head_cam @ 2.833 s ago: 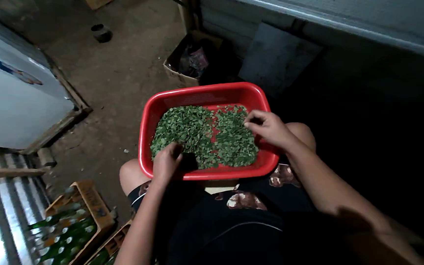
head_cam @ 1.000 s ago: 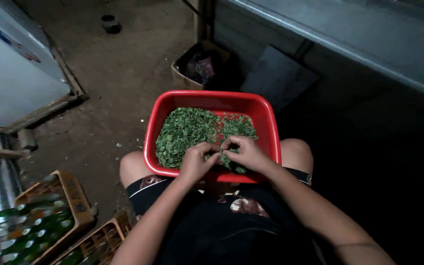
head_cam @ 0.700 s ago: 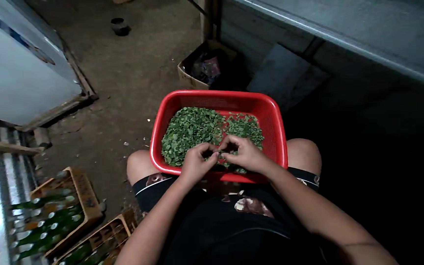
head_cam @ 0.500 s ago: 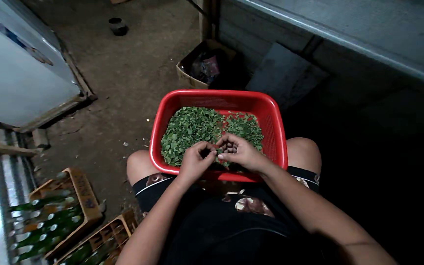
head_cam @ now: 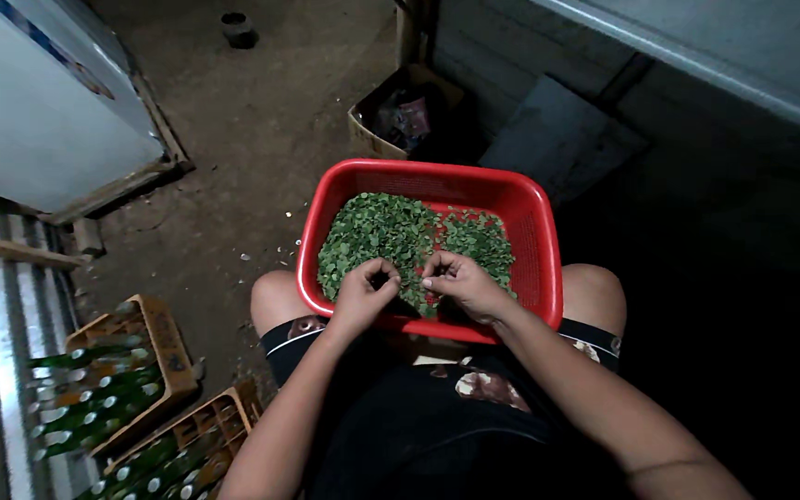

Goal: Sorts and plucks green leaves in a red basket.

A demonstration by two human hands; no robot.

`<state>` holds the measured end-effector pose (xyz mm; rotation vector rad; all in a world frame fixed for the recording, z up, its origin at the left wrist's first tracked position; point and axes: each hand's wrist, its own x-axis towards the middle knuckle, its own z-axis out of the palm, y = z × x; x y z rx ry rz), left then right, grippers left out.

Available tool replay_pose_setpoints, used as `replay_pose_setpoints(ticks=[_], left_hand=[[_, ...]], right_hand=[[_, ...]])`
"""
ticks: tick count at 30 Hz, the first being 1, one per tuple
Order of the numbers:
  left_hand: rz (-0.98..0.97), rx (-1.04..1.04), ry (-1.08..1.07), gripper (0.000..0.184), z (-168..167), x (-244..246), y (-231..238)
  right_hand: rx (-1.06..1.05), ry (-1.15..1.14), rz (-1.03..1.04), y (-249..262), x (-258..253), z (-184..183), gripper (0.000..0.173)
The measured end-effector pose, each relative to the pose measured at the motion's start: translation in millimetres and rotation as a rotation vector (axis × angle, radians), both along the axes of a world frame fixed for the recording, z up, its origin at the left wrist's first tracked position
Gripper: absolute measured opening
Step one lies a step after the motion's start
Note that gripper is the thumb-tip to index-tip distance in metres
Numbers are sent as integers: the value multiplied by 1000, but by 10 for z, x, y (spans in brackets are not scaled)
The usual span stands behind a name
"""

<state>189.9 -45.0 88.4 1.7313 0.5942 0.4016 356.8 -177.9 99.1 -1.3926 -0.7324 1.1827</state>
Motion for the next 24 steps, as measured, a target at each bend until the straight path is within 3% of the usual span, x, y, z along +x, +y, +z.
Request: replay_pose_setpoints(ticks=[4, 7, 15, 19, 24], left_hand=[[15, -30, -6, 6, 2, -40, 31], [15, -43, -12, 6, -10, -53, 44], [13, -75, -21, 4, 8, -55, 18], [2, -155, -76, 26, 32, -30, -20], [37, -72, -90, 15, 92, 50, -49]], right_hand=[[-8, -199, 11, 17, 14, -31, 10], [17, -444, 67, 37, 17, -51, 25], [94, -482, 83, 116, -84, -19, 13], [131, -475, 51, 124, -87, -19, 12], [158, -540, 26, 133, -47, 36, 7]])
